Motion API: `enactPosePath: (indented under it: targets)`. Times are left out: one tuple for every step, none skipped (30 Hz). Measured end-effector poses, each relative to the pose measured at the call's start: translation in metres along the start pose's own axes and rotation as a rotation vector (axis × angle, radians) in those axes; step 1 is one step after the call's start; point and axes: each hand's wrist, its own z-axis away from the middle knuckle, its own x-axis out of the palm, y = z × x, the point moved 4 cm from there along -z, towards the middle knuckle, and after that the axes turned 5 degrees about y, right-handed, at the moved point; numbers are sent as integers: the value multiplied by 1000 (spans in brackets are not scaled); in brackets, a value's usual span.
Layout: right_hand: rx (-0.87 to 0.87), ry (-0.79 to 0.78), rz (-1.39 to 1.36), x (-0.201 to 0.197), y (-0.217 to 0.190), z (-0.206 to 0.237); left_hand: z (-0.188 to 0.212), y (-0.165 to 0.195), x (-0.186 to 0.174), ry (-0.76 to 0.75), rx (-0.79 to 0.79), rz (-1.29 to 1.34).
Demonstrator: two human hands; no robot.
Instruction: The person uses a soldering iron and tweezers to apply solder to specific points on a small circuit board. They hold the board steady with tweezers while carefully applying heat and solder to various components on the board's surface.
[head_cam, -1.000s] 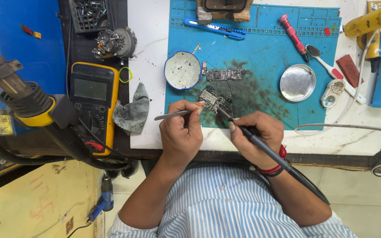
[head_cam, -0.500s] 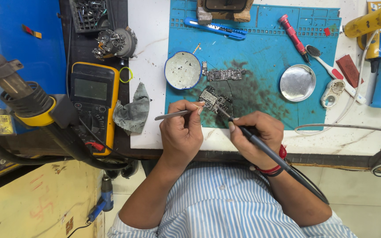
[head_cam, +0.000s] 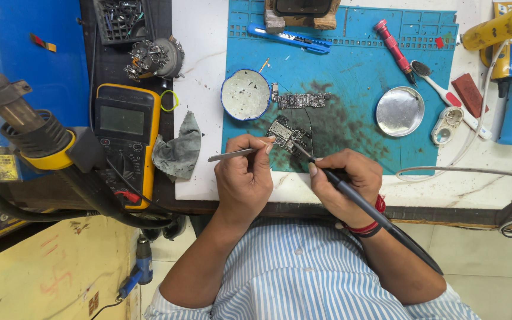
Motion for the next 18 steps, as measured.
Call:
enactPosePath:
  targets:
    - [-28, -10, -2, 0, -1, 0, 0, 0, 0, -1, -4, -6]
    - [-56, -19, -4, 0, -2, 0, 0, 0, 0, 0, -1, -5]
    - [-84, -29, -6, 0, -3, 0, 0, 0, 0, 0, 2, -5]
    - [-58, -17, -5, 0, -2, 0, 0, 0, 0, 1, 5, -5]
    - [-32, -5, -5, 1, -1, 0, 0, 1, 0, 1, 7, -4]
    - [-5, 6, -4, 1, 0, 0, 0, 1, 0, 1, 9, -4]
    - [-45, -6, -5, 1, -2, -1, 0, 1, 0, 0, 11, -4]
    - [-84, -19, -6, 1, -3, -1, 0, 1, 0, -1, 9, -5]
    - [-123, -33, -6, 1, -5, -1, 0, 1, 0, -3, 7, -5]
    - [-83, -22, -5, 1, -4, -1, 0, 1, 0, -4, 5, -6]
    - [-43, -12, -3, 1, -2, 0, 0, 1, 0, -4, 0, -4]
    - [-2, -2, -2, 0, -1, 0, 0, 1, 0, -4, -6, -2]
    - [-5, -3, 1, 0, -1, 0, 0, 1, 0, -4, -11, -1]
    - [-8, -4, 3, 0, -1, 0, 0, 1, 0, -4, -5, 1]
    - [-10, -6, 5, 0, -1, 0, 0, 1, 0, -4, 0, 3]
    - [-47, -20, 3, 0, -3, -1, -1, 1, 1, -3, 6, 5]
    - [-83, -35, 1, 0, -4, -2, -1, 1, 0, -2, 6, 5]
    - [-120, -50, -1, 1, -5, -2, -1, 1, 0, -1, 6, 5]
